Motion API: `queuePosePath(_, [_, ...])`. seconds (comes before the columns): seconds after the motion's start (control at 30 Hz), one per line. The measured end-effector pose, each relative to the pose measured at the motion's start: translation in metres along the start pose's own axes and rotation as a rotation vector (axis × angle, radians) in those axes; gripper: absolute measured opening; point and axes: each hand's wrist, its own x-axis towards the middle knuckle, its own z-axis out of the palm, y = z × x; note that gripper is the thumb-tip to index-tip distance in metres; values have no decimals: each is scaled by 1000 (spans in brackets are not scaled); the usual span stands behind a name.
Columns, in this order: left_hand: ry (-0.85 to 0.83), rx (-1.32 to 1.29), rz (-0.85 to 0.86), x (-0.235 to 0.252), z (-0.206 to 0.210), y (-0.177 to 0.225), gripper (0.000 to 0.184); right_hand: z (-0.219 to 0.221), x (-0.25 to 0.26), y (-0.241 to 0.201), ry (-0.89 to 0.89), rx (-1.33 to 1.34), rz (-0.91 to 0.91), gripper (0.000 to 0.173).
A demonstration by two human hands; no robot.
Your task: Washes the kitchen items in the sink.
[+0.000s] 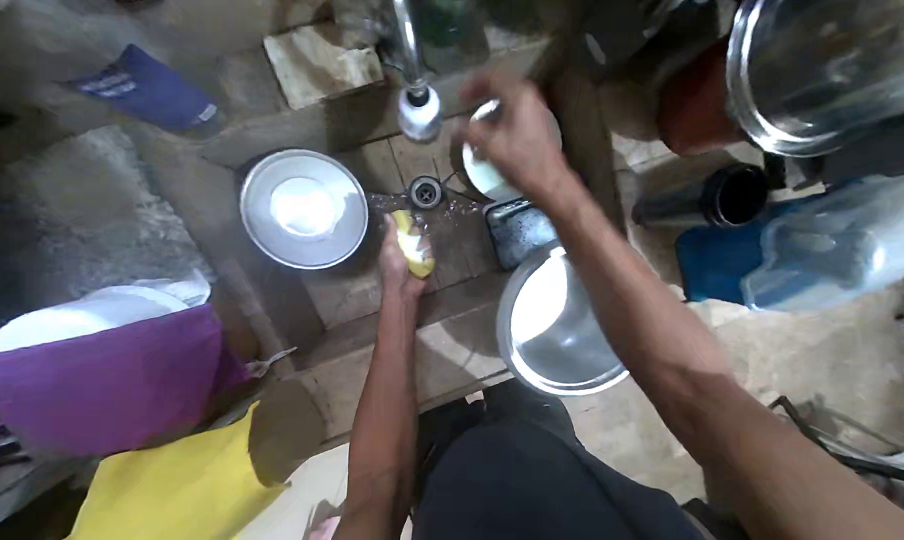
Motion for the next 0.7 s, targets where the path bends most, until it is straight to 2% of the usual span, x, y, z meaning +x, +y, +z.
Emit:
queuePosePath(0.13, [-34, -38, 108, -20, 28, 1, 49, 42, -85, 0, -140, -94, -157, 31])
queuePosePath(0.23, [-36, -59, 134, -52, 54, 6, 49, 61, -119, 7, -184, -173, -182, 39])
queuePosePath(0.37, [-79, -22, 146, -88, 73, 1, 57, 67, -140, 9, -66, -276, -200, 39])
queuePosePath(0.43, [-36, 14, 149, -98, 89, -6, 58, 60, -149, 4, -2, -322, -165, 47])
queuePosePath(0.47, [-42, 60, 134, -103, 96, -10, 60, 58, -154, 2, 51, -340, -152, 46])
queuePosePath(0.53, [-124, 199, 86, -115, 109, -18, 63, 50, -169, 5, 194, -340, -139, 33])
queuePosePath(0.6, [-205, 445, 81, -130, 116, -24, 64, 43, -190, 11, 346, -304, -138, 28])
queuePosePath(0.63, [-267, 616, 140, -136, 113, -28, 65, 40, -205, 13, 403, -285, -139, 28])
queuePosePath(0.7, [-404, 976, 389, -139, 96, -35, 64, 34, -238, 15, 464, -274, -109, 31])
